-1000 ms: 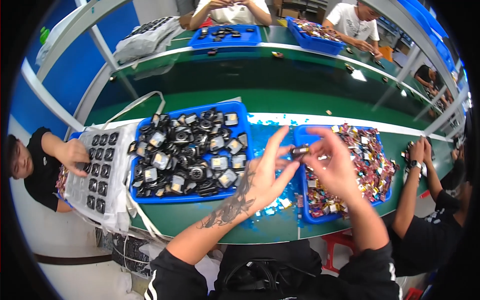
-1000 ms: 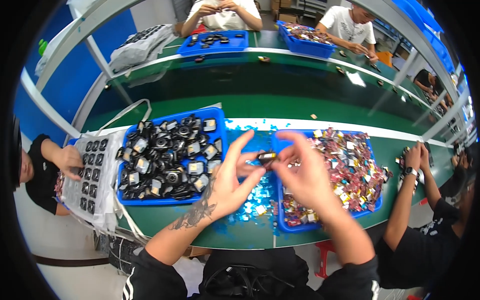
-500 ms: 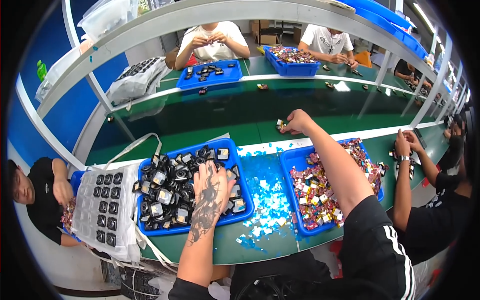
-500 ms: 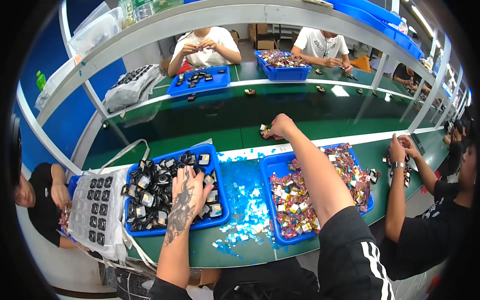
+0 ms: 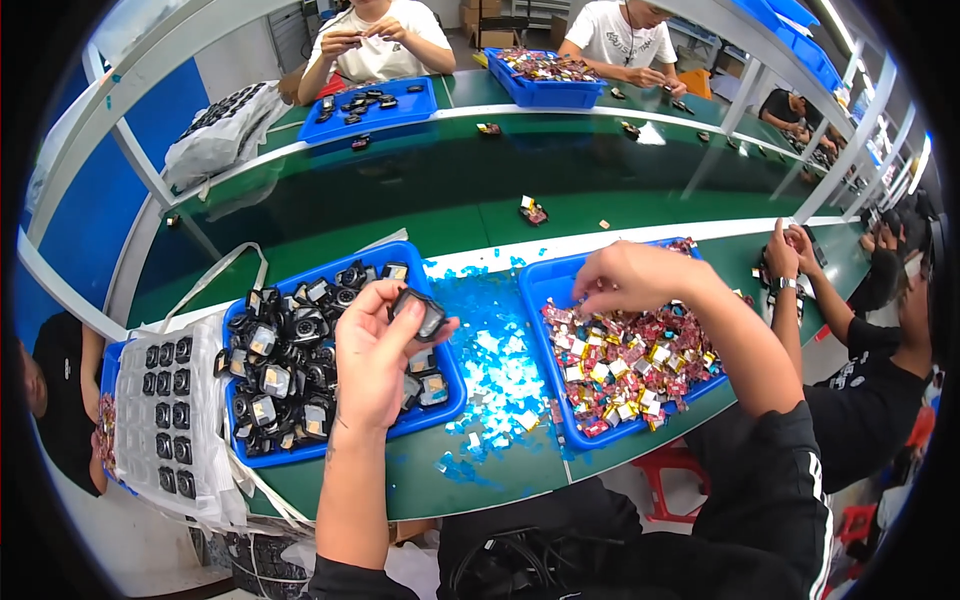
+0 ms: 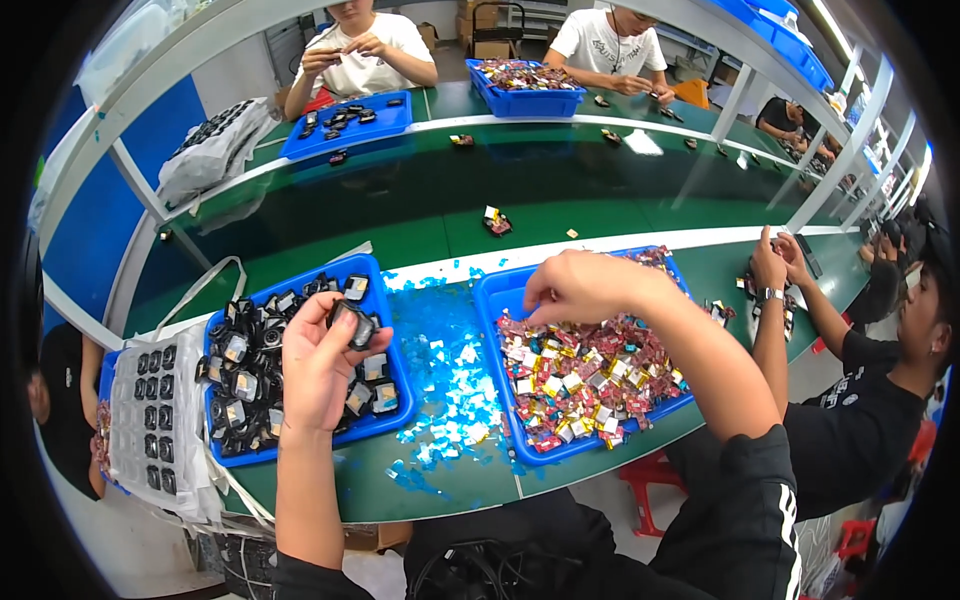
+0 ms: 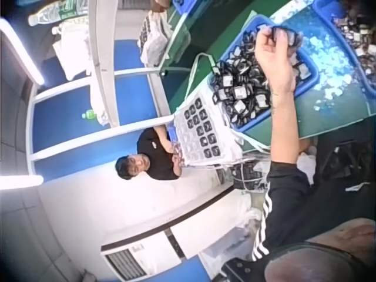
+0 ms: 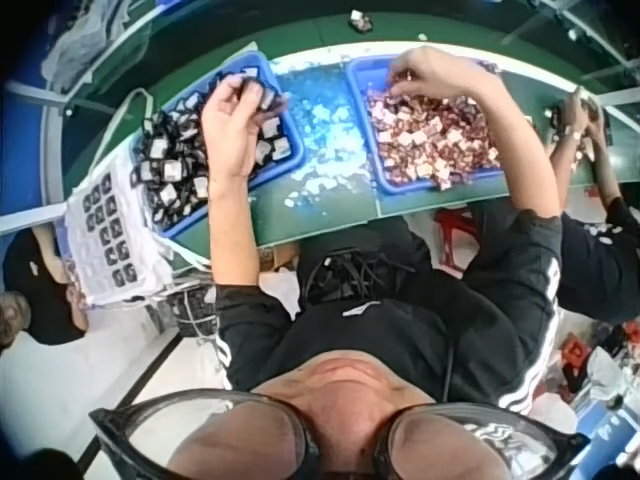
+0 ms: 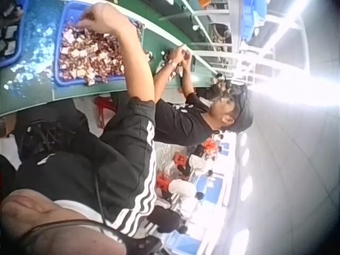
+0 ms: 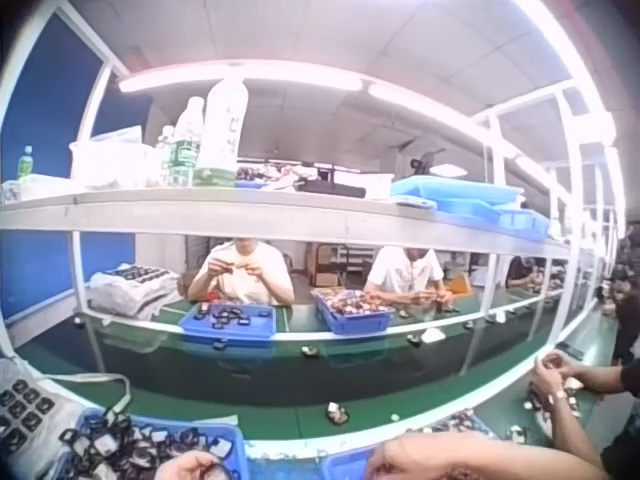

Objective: The recorder is assembling small electronic components at a factory workstation.

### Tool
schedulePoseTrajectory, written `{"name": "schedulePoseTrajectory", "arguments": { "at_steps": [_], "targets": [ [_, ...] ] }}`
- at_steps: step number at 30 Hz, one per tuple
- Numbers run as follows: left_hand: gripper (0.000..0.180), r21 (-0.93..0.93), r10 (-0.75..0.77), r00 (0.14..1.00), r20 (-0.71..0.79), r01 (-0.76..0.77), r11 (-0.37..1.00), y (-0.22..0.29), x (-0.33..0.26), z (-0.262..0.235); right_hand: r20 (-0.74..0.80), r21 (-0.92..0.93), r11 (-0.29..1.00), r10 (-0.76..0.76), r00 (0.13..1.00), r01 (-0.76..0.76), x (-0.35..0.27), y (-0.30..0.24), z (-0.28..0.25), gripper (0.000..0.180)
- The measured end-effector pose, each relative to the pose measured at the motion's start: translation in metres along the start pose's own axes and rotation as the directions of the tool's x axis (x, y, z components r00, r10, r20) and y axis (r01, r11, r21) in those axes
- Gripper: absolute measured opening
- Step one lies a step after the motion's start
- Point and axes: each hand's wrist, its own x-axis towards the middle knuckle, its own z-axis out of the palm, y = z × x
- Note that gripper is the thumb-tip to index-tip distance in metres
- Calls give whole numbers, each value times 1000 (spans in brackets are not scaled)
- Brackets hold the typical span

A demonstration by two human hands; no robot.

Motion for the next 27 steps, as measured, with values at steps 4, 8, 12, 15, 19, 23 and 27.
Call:
{"name": "schedulePoseTrajectory", "arguments": {
  "at_steps": [4,8,12,15,19,23,27],
  "targets": [
    [11,-31,-146,989,-6,146,989,-15,1,4,-137,26,978,-201,970,206,-9,14,26,19],
    [23,113,-129,991,23,126,986,-19,-8,12,-417,544,838,228,880,40,-22,-1,27,21],
    [34,594,118,964,239,-241,768,-32,-15,22,-261,946,294,441,859,137,-37,-30,42,25],
    [39,745,370,782,502,-608,275,-35,-27,42,-170,983,140,424,889,121,-28,-53,66,25],
    [40,645,388,616,686,-761,69,-46,-28,53,-131,990,0,321,938,138,-14,-72,85,21],
    [35,712,403,654,640,-702,9,-48,-26,43,-150,987,-7,349,925,163,-4,-67,93,17],
    [20,677,323,874,362,-485,553,-49,-29,45,-188,979,138,318,929,150,-7,-75,93,21]
  ]
}}
